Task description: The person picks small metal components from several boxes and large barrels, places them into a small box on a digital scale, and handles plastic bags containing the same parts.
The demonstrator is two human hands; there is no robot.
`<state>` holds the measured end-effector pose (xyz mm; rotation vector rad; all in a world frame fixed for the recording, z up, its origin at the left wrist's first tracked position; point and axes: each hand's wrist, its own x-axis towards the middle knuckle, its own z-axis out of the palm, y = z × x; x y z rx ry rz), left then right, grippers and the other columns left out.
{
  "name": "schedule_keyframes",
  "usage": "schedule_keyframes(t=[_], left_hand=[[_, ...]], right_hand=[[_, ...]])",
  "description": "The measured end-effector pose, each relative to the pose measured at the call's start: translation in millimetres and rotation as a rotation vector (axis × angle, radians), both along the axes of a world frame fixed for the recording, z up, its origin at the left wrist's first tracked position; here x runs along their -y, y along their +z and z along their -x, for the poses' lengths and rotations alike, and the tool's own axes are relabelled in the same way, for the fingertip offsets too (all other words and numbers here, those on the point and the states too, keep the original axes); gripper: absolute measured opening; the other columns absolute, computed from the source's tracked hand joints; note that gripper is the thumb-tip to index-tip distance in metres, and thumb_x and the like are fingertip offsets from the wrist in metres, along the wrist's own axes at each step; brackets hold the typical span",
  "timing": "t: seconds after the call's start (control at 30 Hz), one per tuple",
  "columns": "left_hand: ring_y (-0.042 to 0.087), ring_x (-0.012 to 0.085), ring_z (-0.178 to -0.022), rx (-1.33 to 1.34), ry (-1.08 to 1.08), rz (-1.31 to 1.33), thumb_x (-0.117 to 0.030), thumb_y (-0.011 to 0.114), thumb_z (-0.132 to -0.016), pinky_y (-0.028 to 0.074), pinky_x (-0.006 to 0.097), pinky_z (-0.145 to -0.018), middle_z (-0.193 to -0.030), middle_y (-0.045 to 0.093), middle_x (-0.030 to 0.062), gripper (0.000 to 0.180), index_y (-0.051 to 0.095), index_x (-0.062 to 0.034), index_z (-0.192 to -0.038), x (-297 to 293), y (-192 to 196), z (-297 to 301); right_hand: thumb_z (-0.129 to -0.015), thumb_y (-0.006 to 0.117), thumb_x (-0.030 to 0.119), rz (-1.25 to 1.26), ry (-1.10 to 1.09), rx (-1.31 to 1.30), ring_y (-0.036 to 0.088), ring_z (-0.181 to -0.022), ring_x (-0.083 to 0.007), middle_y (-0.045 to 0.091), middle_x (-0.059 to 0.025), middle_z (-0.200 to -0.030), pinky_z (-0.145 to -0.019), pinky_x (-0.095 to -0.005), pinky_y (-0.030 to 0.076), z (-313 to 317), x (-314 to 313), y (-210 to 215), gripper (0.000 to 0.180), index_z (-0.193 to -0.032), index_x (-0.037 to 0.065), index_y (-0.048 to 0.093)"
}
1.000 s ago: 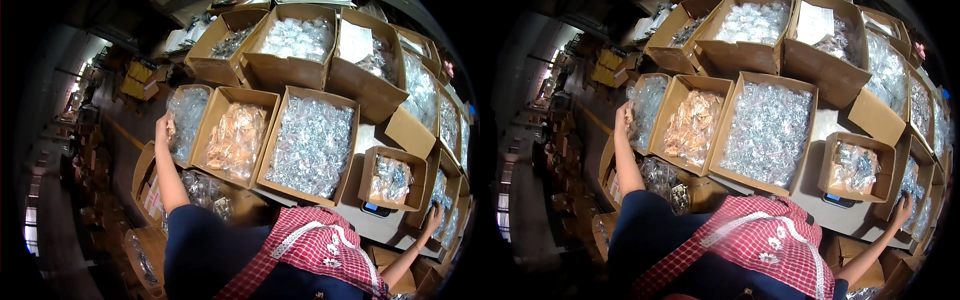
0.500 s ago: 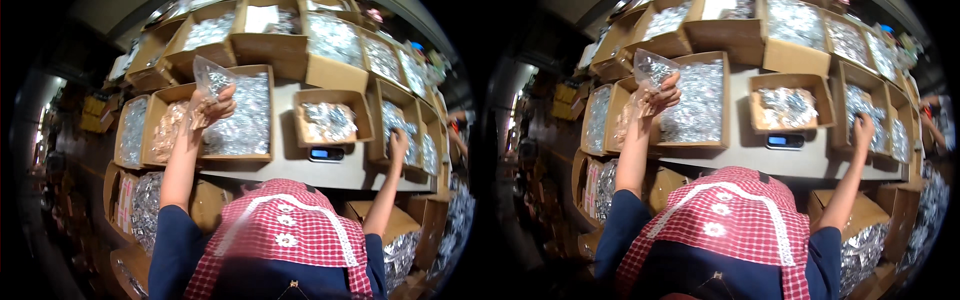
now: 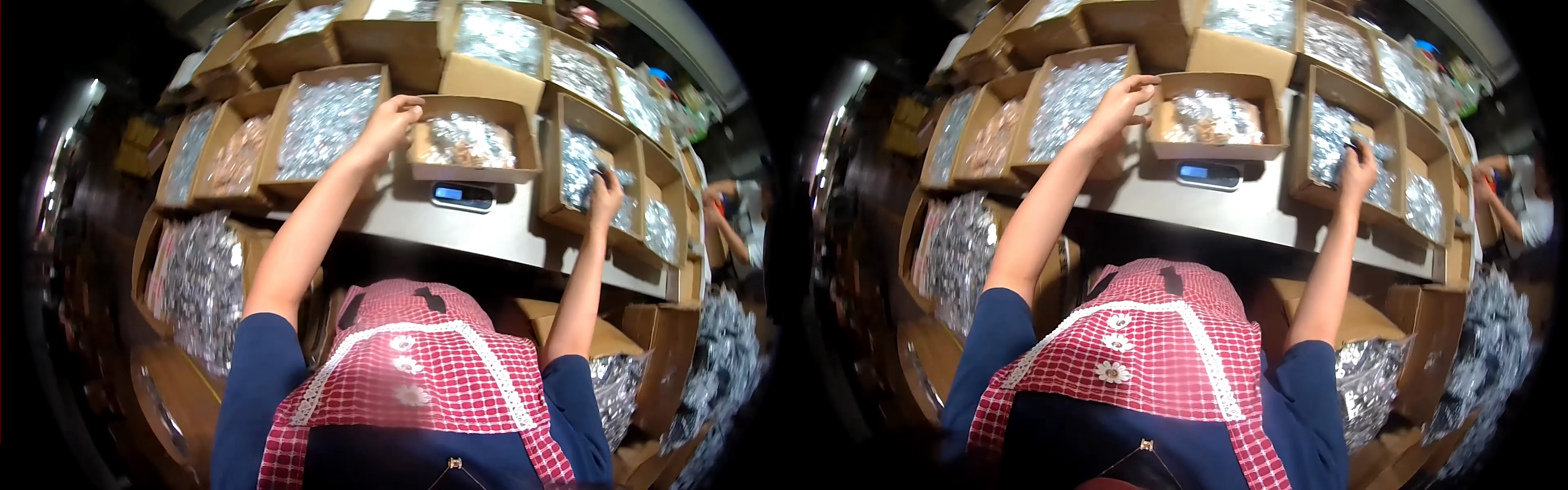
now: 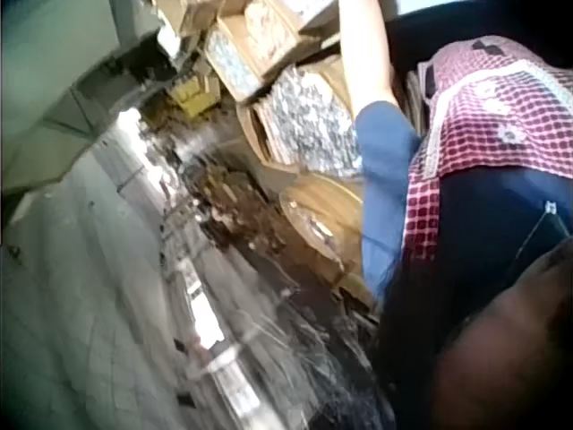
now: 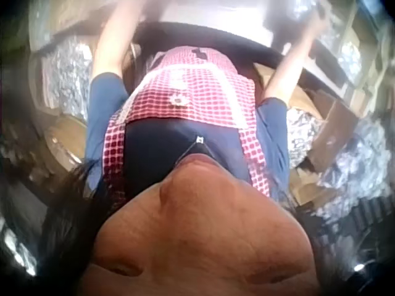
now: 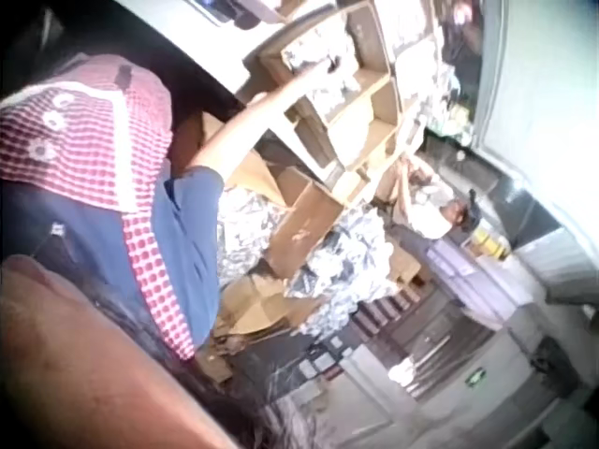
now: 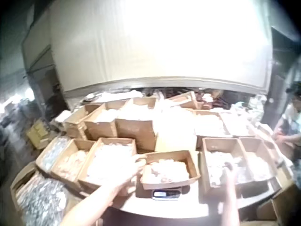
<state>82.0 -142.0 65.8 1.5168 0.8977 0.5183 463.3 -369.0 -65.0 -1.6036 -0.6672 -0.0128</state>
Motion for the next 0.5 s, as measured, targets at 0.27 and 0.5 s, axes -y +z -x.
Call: schedule_keyframes(t=[0.27, 0.5], left_hand=[[0.061, 0.0155, -0.096, 0.051, 0.515, -0.051, -0.009, 0.052, -0.092, 0.051, 0.029, -0.080, -0.107, 0.065, 0.0056, 0.022, 0.065, -0.0018, -0.108, 49, -13, 242], [0.055, 0.0092, -0.068, -0.056, 1.102, -0.353, -0.004, 0.057, -0.085, 0.044, 0.024, -0.060, -0.081, 0.065, 0.0027, 0.019, 0.069, -0.0007, -0.099, 138, -1, 501]], right_hand=[[-0.086, 0.062, 0.007, 0.010, 0.110, 0.117, 0.063, -0.086, -0.0145, 0.070, -0.0090, -0.097, -0.078, -0.0269, 0.049, -28, 17, -30, 0.023, -0.106, -0.003, 0.067], [-0.086, 0.058, 0.007, 0.149, -0.119, 0.465, 0.066, -0.088, -0.0236, 0.070, -0.0128, -0.104, -0.080, -0.0322, 0.051, -16, 26, -31, 0.027, -0.109, 0.000, 0.068]])
